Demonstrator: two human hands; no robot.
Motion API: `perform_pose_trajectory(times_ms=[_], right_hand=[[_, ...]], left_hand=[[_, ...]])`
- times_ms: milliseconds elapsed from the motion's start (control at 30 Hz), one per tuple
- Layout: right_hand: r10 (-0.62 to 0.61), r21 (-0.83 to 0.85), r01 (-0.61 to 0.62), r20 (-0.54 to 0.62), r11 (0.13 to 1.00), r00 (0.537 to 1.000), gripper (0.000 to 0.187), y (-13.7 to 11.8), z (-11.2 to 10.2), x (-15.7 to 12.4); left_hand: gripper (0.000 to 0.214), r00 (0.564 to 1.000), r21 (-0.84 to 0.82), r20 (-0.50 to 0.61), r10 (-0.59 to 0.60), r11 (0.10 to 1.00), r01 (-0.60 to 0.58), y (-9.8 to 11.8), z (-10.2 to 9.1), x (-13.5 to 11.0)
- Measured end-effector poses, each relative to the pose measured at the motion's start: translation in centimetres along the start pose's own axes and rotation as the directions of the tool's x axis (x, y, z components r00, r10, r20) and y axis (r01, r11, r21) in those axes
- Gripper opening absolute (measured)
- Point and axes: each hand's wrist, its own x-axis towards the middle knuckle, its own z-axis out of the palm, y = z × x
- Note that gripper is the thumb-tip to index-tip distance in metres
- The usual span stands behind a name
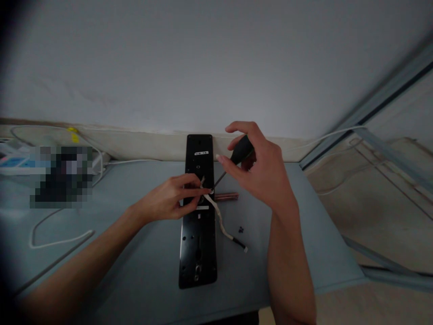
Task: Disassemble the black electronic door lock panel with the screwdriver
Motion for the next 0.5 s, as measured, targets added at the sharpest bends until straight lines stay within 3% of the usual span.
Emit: perform_pose_trajectory(times_ms=[100, 300, 500], right_hand=[[-0.005, -0.003, 0.004, -0.036, 1.000, 0.999, 0.040, 0.20, 0.24, 0.04], [-0.023, 0.035, 0.023, 0.013, 0.999, 1.000, 0.057, 0.33, 0.26, 0.07], [-0.008, 0.023, 0.008, -0.021, 1.000, 1.000, 0.045, 0.46, 0.27, 0.11]], left_hand=[[0.034, 1.000, 0.001, -0.002, 0.004, 1.000, -0.004, -0.01, 0.01, 0.02], [0.034, 1.000, -0.001, -0.004, 0.005, 1.000, -0.005, -0.16, 0.15, -0.04], [0.033, 1.000, 0.006, 0.002, -0.007, 1.000, 0.007, -0.19, 0.20, -0.08]])
